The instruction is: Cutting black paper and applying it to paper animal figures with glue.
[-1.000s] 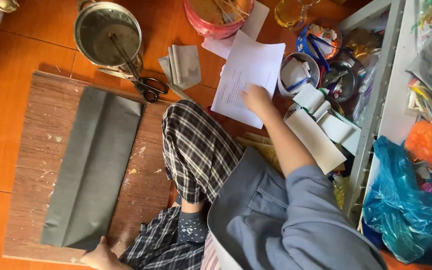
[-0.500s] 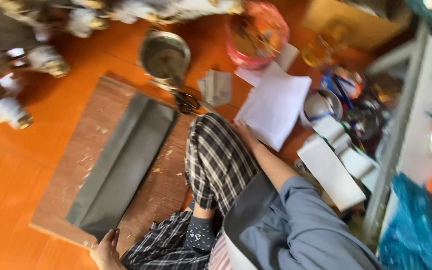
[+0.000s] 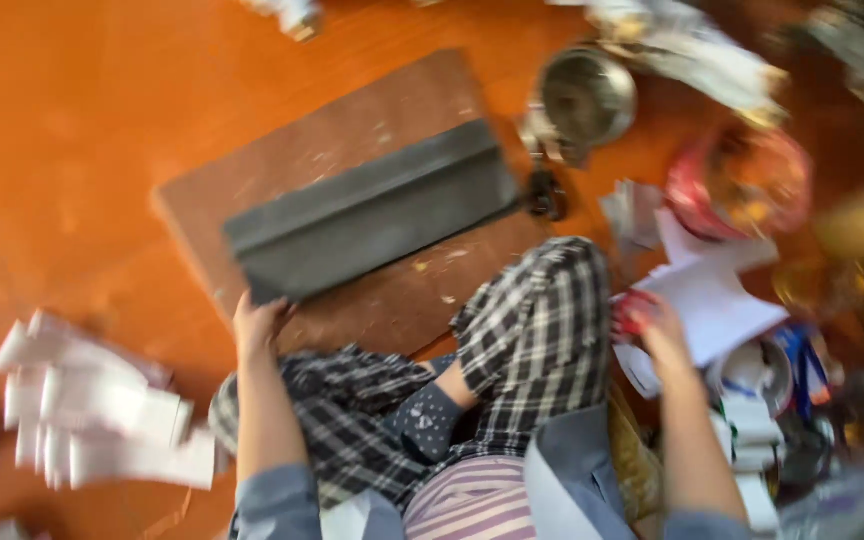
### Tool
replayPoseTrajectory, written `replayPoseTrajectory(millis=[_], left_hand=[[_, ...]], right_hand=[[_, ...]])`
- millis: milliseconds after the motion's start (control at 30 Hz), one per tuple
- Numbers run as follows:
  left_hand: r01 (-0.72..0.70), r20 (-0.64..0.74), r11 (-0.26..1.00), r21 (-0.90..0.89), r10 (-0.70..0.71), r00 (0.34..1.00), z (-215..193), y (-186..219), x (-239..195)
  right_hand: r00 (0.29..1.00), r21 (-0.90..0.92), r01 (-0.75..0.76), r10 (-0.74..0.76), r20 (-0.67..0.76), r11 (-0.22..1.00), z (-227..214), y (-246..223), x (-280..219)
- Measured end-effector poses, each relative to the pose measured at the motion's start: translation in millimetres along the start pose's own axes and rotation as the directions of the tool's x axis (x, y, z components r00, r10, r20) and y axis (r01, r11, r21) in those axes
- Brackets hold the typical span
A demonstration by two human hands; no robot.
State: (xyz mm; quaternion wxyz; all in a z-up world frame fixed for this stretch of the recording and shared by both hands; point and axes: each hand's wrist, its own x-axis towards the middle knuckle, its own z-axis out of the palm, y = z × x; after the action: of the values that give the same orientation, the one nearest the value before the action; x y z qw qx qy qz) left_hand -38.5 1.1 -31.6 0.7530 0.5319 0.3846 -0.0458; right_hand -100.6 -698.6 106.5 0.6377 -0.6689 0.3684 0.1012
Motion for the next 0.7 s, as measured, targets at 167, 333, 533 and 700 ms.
replayPoseTrajectory(millis=[167, 333, 533, 700], left_hand=[[0.074, -0.118, 0.966, -0.249, -0.106, 0.987, 5.7, -3.5, -6.7], [0.046, -0.120, 0.836, -0.547, -0.132, 0.984, 23.2, -31.0, -6.4], [0.089, -0.095, 0.767, -0.636, -0.192, 0.977, 84.2, -68.3, -6.9], [0.110, -0.083, 0.838, -0.534, -0.181, 0.980, 111.8, -43.5, -25.2]], right_hand=[[0.949, 0.126, 0.142, -0.172, 0.265, 0.982, 74.5, -48.3, -64.7], [0.771, 0.194, -0.153, -0.006, 0.637, 0.969, 223.1, -31.2, -108.5], [0.552, -0.166, -0.345, 0.343, 0.760, 0.924, 334.1, 14.8, -127.8], [0.519, -0.301, -0.345, 0.448, 0.728, 0.889, 355.5, -2.0, -129.6]])
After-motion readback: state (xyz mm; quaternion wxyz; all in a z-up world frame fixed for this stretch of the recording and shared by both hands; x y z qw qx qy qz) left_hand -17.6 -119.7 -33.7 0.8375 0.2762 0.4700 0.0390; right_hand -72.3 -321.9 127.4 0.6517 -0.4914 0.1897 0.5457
